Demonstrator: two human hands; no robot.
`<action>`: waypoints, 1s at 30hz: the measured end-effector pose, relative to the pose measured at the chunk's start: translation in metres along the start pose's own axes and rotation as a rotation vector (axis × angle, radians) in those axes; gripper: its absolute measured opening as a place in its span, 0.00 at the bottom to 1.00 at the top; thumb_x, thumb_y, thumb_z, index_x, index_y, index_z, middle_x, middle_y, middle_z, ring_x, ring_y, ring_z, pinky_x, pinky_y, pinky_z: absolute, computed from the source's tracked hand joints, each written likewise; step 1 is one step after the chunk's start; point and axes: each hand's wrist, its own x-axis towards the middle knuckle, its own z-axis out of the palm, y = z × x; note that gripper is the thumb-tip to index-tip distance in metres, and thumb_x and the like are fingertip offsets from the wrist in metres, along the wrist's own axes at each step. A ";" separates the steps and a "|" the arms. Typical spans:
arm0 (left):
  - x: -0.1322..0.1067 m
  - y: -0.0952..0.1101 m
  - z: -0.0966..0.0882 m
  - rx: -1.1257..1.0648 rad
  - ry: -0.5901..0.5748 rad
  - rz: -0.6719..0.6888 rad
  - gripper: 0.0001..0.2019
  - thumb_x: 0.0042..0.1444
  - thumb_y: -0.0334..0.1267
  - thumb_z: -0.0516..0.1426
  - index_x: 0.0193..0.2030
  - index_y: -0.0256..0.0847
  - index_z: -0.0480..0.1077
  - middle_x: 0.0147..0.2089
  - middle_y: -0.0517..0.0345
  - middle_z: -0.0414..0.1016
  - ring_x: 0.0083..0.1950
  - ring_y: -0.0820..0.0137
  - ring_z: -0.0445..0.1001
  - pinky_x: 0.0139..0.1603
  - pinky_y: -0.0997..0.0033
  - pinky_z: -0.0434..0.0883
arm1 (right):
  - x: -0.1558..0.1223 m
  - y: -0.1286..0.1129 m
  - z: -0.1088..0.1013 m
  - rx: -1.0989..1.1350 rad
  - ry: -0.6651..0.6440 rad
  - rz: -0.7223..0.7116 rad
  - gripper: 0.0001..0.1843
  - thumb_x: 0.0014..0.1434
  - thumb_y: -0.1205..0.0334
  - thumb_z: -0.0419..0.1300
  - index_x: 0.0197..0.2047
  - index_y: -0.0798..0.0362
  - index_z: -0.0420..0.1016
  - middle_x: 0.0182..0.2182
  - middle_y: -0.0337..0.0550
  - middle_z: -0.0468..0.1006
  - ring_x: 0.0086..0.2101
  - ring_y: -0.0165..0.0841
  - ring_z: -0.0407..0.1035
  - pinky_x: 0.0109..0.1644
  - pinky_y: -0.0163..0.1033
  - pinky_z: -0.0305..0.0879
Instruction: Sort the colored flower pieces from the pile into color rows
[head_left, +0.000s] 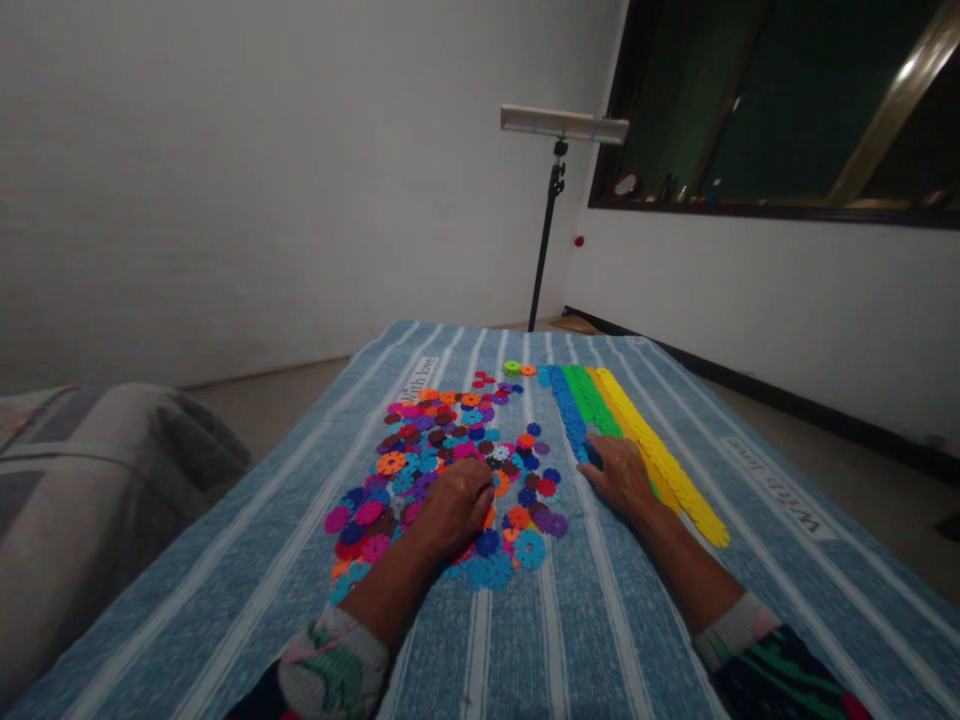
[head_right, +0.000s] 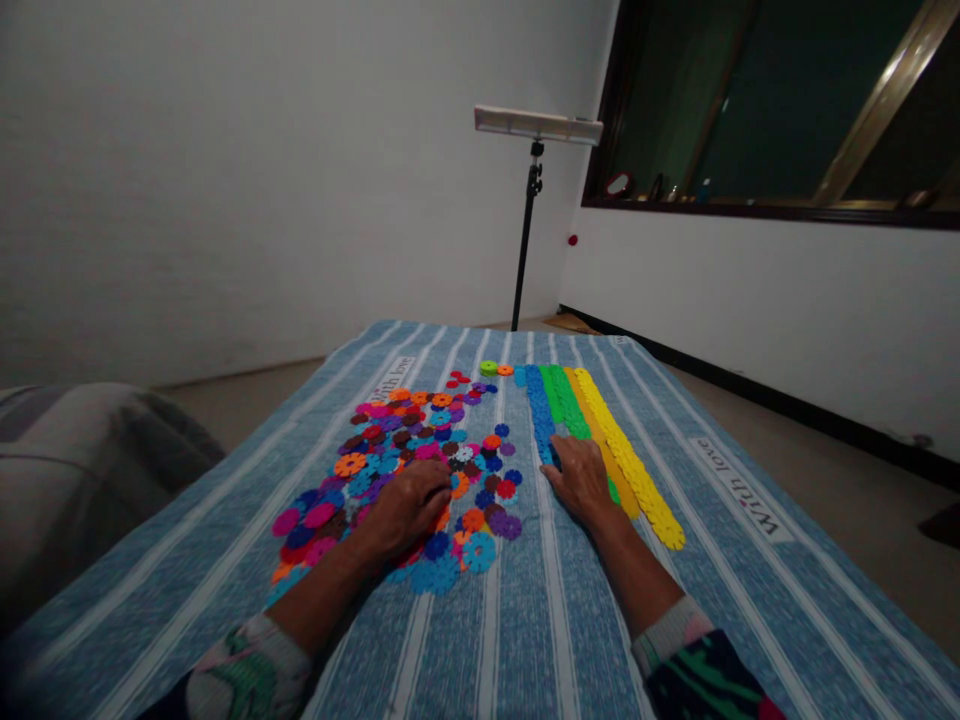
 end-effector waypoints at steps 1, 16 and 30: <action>0.000 0.000 0.000 0.000 0.000 0.003 0.10 0.60 0.33 0.48 0.31 0.39 0.67 0.36 0.50 0.73 0.41 0.63 0.70 0.48 0.62 0.68 | 0.000 0.000 0.000 0.006 0.002 -0.005 0.21 0.59 0.57 0.59 0.54 0.57 0.73 0.45 0.53 0.80 0.45 0.43 0.71 0.53 0.47 0.59; 0.000 -0.002 0.003 0.049 0.008 -0.002 0.09 0.59 0.32 0.49 0.31 0.39 0.69 0.36 0.49 0.74 0.42 0.62 0.72 0.48 0.62 0.69 | 0.001 0.001 -0.006 0.026 0.065 0.005 0.24 0.60 0.54 0.60 0.57 0.55 0.71 0.48 0.54 0.79 0.47 0.44 0.71 0.55 0.49 0.58; 0.000 0.001 0.000 0.038 0.016 -0.007 0.09 0.59 0.32 0.50 0.31 0.39 0.69 0.37 0.50 0.75 0.44 0.63 0.72 0.50 0.62 0.69 | -0.005 0.011 -0.021 0.023 0.260 0.078 0.15 0.64 0.62 0.51 0.42 0.56 0.78 0.32 0.48 0.80 0.36 0.39 0.71 0.49 0.43 0.60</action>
